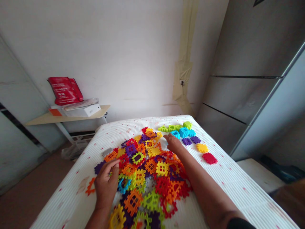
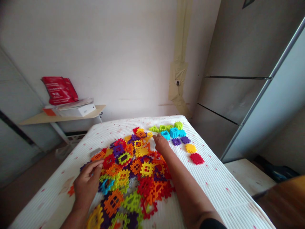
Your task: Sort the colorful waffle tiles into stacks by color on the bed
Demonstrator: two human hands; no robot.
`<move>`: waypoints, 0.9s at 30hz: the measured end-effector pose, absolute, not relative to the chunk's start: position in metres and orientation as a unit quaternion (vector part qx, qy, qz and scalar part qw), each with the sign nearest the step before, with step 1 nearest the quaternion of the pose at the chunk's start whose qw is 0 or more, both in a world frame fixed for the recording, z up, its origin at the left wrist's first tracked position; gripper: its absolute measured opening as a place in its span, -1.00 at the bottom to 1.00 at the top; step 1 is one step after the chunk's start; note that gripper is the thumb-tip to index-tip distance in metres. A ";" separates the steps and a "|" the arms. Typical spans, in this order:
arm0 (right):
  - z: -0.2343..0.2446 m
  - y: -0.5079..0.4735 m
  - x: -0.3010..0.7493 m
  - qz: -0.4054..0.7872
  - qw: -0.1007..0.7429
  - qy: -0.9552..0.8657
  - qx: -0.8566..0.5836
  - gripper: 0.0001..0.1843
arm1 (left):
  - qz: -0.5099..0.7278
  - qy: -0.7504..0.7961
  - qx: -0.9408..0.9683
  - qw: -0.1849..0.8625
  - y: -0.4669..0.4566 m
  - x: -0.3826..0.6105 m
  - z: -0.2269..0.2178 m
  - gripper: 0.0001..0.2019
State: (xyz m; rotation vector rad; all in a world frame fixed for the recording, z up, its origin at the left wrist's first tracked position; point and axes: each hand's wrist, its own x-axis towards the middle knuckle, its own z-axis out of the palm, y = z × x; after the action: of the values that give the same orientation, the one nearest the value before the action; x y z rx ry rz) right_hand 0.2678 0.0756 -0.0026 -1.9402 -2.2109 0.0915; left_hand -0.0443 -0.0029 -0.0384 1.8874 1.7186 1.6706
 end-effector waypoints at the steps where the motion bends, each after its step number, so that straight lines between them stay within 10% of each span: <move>1: -0.002 0.075 0.267 0.043 0.095 -0.758 -0.644 -0.31 | 0.547 0.563 0.617 0.046 -0.003 -0.044 -0.038 -0.75; 27: 0.023 0.073 0.301 0.111 0.158 -0.767 -0.612 -0.44 | 0.535 0.575 0.617 0.048 -0.002 -0.045 -0.039 -0.71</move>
State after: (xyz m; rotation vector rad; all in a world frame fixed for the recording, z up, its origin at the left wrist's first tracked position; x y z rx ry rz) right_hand 0.3014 0.0730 0.0235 -1.7501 -2.1944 0.3171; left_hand -0.0446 -0.0016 -0.0391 1.8809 1.7535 1.6316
